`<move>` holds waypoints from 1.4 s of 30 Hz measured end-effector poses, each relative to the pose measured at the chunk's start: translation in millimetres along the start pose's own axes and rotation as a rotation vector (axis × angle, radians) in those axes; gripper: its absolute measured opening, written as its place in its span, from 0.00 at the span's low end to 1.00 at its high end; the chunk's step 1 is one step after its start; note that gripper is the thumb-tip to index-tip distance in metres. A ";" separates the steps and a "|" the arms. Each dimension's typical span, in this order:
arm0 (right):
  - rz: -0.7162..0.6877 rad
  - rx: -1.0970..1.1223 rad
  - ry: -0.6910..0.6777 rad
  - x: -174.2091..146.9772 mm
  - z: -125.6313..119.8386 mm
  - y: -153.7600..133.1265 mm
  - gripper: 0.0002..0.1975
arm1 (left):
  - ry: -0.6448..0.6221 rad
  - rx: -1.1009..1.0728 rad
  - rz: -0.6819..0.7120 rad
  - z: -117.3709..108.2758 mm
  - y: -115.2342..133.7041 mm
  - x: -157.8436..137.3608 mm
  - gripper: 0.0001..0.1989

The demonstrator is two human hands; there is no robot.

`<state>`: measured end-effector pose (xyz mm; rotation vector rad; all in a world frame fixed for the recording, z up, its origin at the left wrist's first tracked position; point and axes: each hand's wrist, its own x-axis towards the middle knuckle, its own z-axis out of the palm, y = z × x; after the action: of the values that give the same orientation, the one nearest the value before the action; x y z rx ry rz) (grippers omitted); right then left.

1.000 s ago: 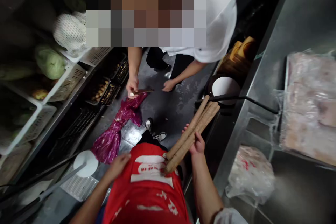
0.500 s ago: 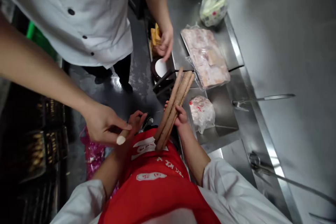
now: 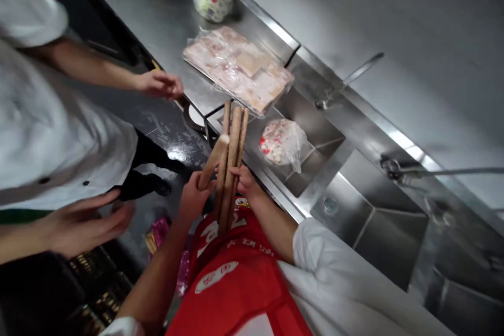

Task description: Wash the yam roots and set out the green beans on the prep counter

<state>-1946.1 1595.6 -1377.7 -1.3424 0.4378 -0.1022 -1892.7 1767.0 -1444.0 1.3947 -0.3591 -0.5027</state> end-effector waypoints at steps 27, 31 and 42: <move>-0.790 0.665 0.769 -286.3 -175.7 -41.4 0.17 | -0.913 0.554 0.707 349.2 141.6 -132.9 0.36; -0.840 0.713 0.833 -328.6 -216.5 -59.2 0.17 | -1.136 0.673 0.854 386.9 165.3 -162.3 0.40; -1.075 0.653 0.813 -412.1 -284.4 -95.9 0.27 | -1.245 0.373 0.975 639.4 268.8 -122.8 0.26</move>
<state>-2409.4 1443.5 -1229.1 -0.6990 0.2577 -1.5797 -2297.3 1322.5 -1076.8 0.9037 -2.0916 -0.4203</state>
